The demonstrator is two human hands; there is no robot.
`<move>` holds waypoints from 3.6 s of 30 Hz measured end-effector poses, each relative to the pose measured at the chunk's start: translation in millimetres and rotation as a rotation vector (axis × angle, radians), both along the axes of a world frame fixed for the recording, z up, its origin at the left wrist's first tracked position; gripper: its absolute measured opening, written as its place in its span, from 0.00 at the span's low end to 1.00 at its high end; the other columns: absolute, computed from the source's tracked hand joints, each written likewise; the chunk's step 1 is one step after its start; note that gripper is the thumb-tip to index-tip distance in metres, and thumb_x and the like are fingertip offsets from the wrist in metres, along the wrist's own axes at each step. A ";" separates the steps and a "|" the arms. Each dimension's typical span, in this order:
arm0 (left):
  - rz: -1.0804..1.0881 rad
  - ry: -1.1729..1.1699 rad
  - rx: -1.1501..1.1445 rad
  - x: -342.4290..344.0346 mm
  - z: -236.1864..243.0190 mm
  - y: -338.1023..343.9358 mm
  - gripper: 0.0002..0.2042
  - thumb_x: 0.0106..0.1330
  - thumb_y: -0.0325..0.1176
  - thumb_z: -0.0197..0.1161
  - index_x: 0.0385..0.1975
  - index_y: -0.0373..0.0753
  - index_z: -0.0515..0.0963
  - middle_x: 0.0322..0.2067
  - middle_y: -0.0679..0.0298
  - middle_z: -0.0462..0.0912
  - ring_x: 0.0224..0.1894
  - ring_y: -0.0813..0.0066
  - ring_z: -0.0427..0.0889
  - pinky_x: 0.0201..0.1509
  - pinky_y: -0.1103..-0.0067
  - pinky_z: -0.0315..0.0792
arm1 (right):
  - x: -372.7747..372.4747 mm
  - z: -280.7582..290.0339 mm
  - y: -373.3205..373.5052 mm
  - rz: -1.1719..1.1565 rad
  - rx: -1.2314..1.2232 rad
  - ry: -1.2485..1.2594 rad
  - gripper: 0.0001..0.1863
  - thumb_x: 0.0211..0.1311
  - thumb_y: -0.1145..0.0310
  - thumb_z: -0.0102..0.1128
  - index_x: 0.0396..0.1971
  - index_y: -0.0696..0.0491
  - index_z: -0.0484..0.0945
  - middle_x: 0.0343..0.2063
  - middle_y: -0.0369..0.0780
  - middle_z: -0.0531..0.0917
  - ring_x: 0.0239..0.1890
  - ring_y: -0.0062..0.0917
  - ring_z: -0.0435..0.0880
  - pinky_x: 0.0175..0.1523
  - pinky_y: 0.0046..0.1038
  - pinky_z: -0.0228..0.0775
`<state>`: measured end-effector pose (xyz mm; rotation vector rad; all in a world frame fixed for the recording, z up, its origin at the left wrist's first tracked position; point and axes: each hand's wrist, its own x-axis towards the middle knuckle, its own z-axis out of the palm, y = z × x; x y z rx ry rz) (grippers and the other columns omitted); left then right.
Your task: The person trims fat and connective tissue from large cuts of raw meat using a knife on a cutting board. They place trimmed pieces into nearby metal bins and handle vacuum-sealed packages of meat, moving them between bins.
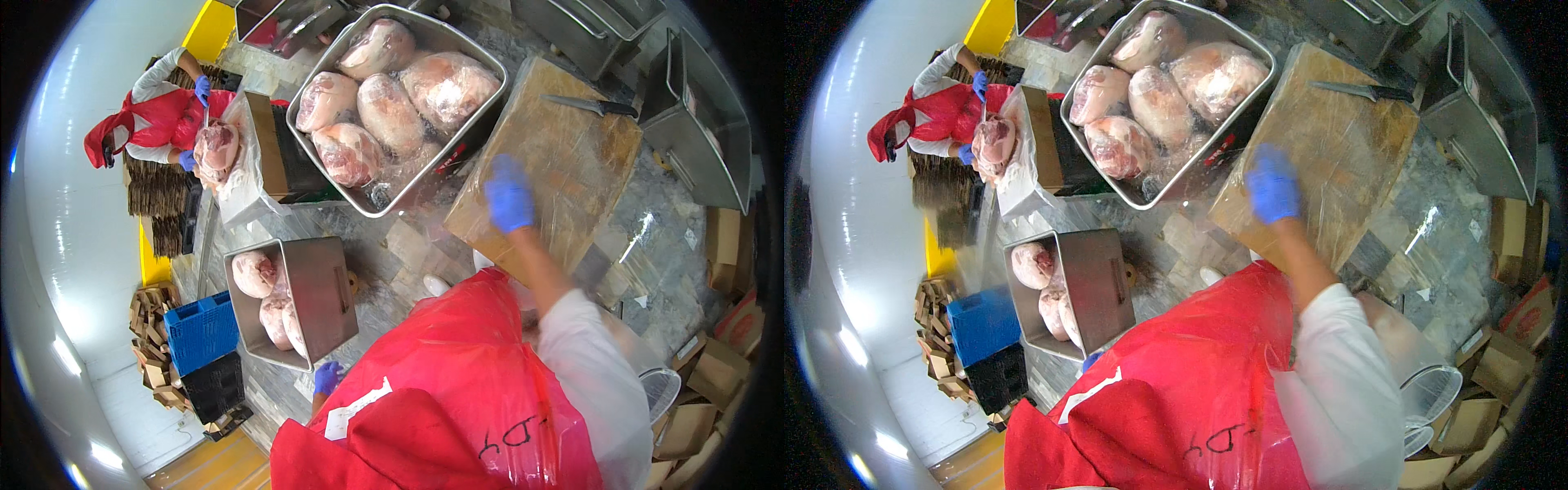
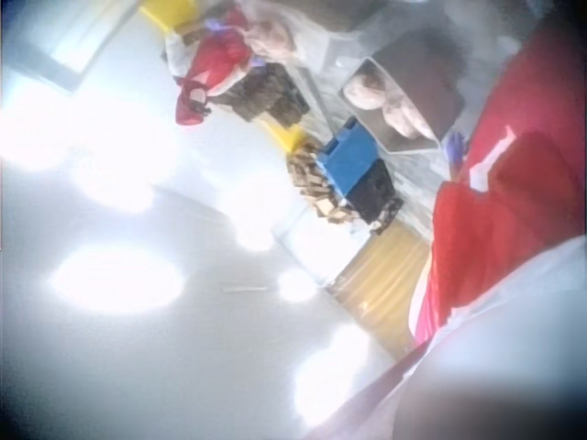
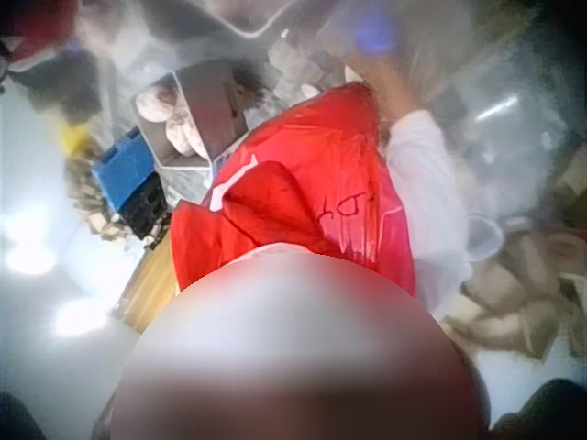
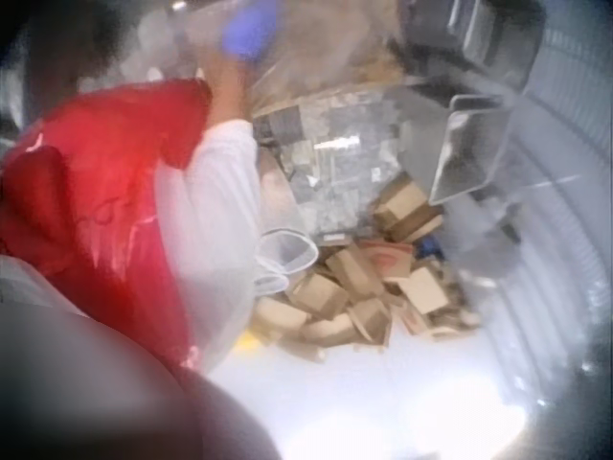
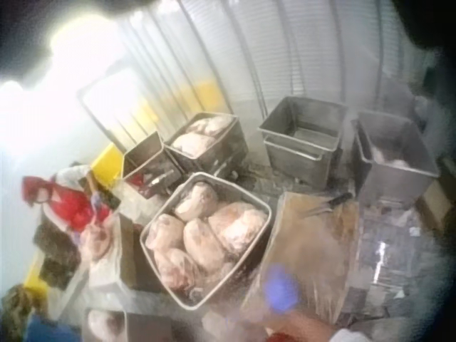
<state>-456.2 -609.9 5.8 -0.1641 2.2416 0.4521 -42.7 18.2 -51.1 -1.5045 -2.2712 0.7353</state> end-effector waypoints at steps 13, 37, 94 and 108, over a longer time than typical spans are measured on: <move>-0.375 0.045 0.034 -22.1 -21.3 -1.4 0.16 0.73 0.40 0.60 0.43 0.31 0.83 0.38 0.55 0.88 0.36 0.68 0.86 0.41 0.70 0.80 | 0.0 -46.1 68.4 -0.319 0.092 -0.442 0.39 0.73 0.46 0.44 0.72 0.61 0.59 0.74 0.55 0.57 0.76 0.50 0.55 0.77 0.49 0.45; -0.271 0.038 0.307 -56.7 48.1 186.6 0.15 0.74 0.42 0.58 0.52 0.41 0.80 0.41 0.63 0.88 0.35 0.74 0.85 0.38 0.74 0.77 | -120.4 -61.6 98.4 -0.100 -0.112 0.213 0.34 0.75 0.51 0.44 0.74 0.54 0.58 0.71 0.56 0.62 0.76 0.49 0.56 0.76 0.49 0.50; -0.010 -0.011 0.392 -44.2 -8.9 140.4 0.15 0.72 0.40 0.62 0.45 0.33 0.81 0.37 0.59 0.88 0.30 0.73 0.83 0.31 0.77 0.76 | -138.3 -23.7 -36.0 0.231 -0.046 -0.125 0.39 0.71 0.45 0.49 0.76 0.49 0.55 0.76 0.46 0.56 0.77 0.44 0.53 0.78 0.49 0.43; -0.931 -0.150 0.215 -87.9 -213.8 117.9 0.17 0.68 0.42 0.55 0.31 0.35 0.85 0.32 0.50 0.87 0.29 0.57 0.85 0.37 0.64 0.78 | 278.2 -3.6 -356.5 -1.007 -0.537 -0.515 0.41 0.70 0.47 0.51 0.76 0.54 0.52 0.74 0.55 0.57 0.73 0.51 0.62 0.74 0.45 0.60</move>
